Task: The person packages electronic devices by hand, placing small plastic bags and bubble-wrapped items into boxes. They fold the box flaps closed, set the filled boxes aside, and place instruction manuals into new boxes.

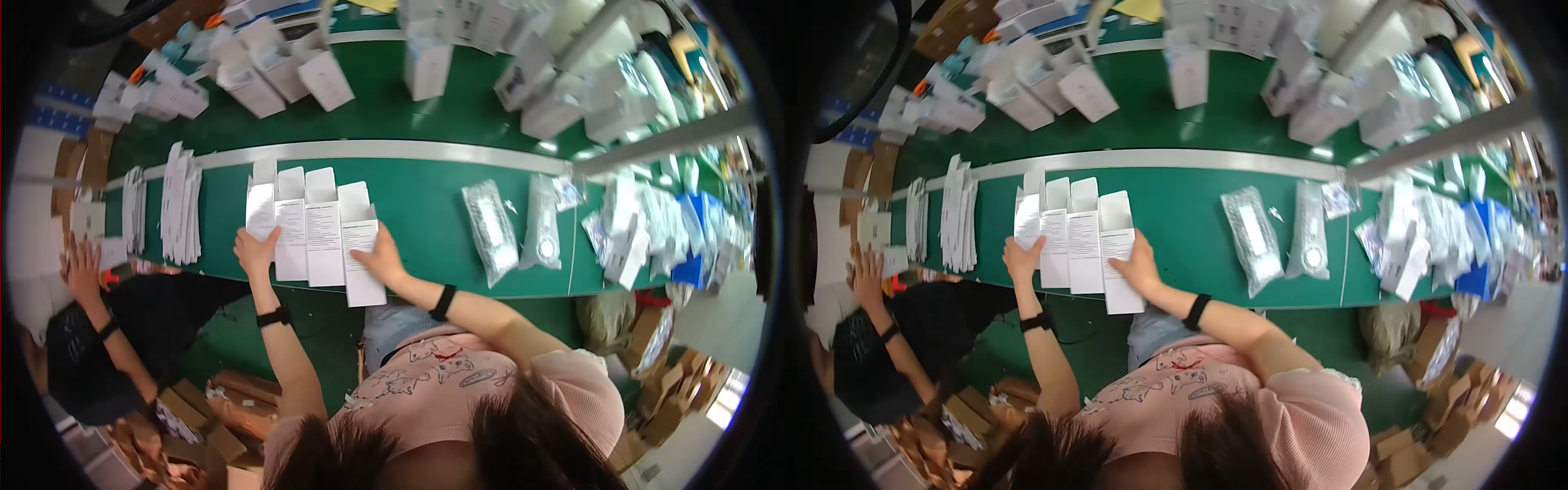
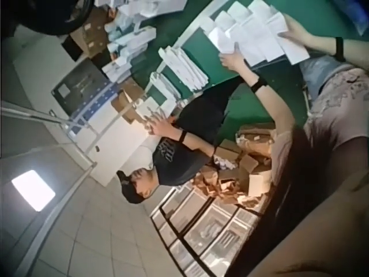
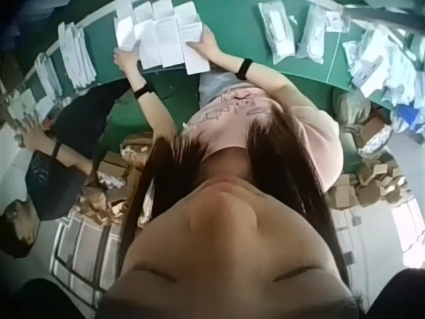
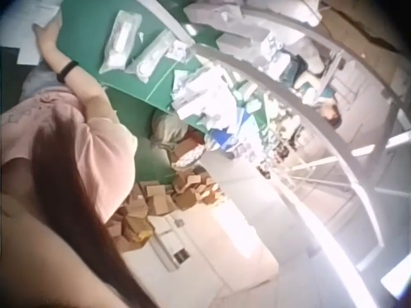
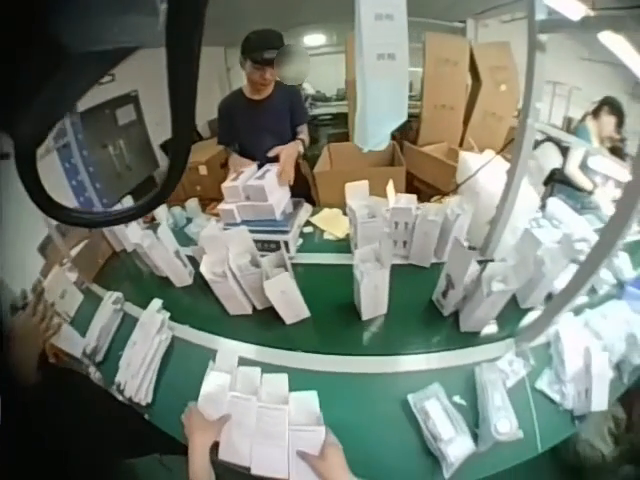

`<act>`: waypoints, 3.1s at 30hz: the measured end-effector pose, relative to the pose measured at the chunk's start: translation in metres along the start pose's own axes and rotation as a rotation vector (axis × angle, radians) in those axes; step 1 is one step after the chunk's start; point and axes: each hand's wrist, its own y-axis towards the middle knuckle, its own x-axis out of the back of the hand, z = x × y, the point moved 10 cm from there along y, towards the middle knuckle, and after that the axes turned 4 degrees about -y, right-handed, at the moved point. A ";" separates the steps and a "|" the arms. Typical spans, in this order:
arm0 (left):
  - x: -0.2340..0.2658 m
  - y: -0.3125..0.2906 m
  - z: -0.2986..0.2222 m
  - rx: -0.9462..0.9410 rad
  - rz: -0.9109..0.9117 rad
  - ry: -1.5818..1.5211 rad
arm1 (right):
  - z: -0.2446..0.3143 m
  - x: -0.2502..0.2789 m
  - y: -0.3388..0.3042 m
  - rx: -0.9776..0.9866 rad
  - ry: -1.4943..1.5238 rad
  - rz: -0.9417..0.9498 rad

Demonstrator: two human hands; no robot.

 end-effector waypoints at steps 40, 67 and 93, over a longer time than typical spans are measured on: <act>-0.046 -0.251 -0.306 -0.727 0.007 -0.728 | -0.006 0.377 0.014 0.171 0.821 -0.391; -0.062 -0.249 -0.400 -0.861 0.103 -0.740 | -0.153 0.458 0.032 0.113 -0.852 -0.468; -0.054 -0.212 -0.343 -0.755 -0.303 -0.450 | 0.016 0.361 -0.007 1.000 -0.364 -0.081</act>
